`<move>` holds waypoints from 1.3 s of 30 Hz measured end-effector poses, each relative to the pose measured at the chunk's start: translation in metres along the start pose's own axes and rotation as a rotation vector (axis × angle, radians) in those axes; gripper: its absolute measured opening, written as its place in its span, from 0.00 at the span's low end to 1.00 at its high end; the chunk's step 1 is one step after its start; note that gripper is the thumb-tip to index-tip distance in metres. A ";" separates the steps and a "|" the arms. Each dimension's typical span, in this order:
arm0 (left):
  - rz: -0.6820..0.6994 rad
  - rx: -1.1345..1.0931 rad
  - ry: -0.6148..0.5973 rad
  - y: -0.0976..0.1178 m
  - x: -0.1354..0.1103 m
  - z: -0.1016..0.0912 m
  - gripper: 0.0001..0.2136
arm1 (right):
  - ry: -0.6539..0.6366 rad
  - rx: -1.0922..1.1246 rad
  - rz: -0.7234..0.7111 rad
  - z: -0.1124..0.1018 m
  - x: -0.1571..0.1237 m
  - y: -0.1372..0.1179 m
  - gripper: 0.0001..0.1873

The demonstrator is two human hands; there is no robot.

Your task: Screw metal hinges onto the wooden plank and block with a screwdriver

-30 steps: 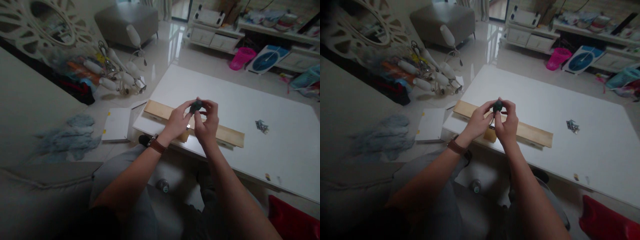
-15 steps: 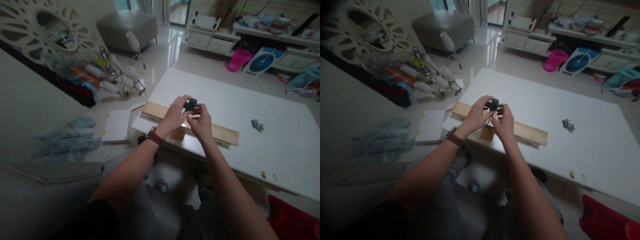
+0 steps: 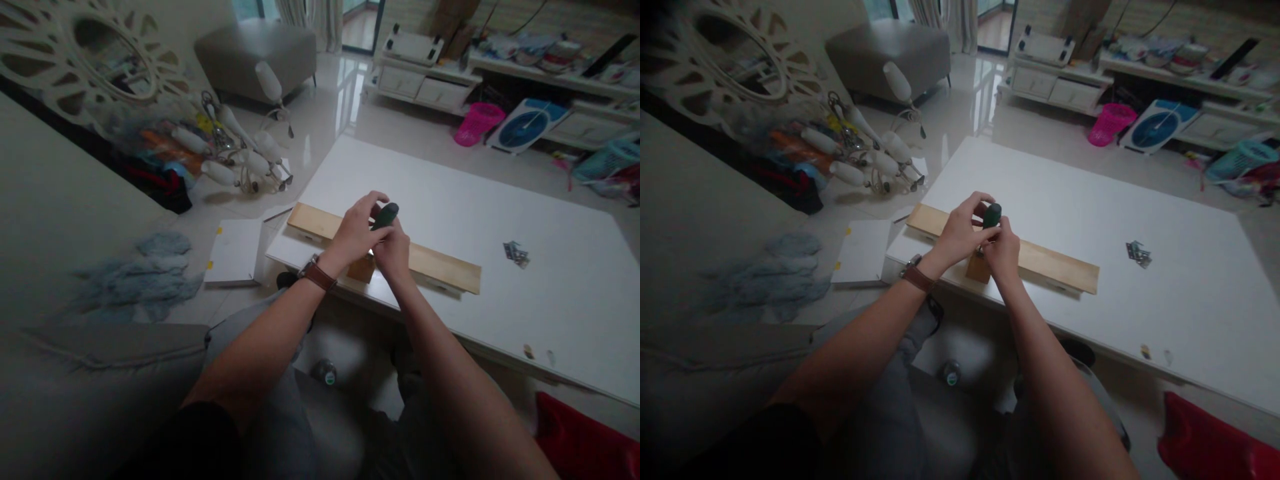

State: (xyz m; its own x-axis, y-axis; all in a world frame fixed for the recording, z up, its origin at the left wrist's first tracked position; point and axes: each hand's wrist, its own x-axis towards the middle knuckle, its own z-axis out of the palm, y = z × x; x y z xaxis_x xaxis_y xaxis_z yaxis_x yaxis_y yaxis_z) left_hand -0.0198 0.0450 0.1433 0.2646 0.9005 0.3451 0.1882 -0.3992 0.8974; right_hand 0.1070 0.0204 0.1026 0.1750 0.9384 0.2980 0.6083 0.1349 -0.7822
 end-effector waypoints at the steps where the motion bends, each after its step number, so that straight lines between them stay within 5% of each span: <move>1: 0.005 0.003 -0.003 -0.001 0.000 -0.001 0.21 | 0.006 -0.013 0.001 0.000 0.000 0.000 0.22; 11: 0.038 -0.056 -0.091 -0.005 -0.004 -0.012 0.29 | 0.019 0.007 0.003 -0.001 -0.003 -0.002 0.14; 22: 0.042 -0.063 -0.082 -0.004 -0.004 -0.012 0.20 | 0.033 0.029 -0.006 0.002 -0.003 0.001 0.17; 31: 0.030 -0.074 -0.089 -0.003 -0.005 -0.013 0.25 | 0.012 0.054 -0.068 0.000 -0.004 -0.003 0.15; 39: 0.042 -0.077 -0.073 -0.008 -0.003 -0.011 0.20 | -0.001 0.107 -0.015 0.003 -0.003 0.000 0.17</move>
State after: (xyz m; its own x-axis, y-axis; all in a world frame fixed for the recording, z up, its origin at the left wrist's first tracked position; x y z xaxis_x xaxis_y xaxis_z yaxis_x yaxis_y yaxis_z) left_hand -0.0323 0.0475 0.1381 0.3397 0.8673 0.3639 0.1036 -0.4191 0.9020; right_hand 0.1047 0.0190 0.1000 0.1659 0.9362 0.3100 0.5251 0.1822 -0.8313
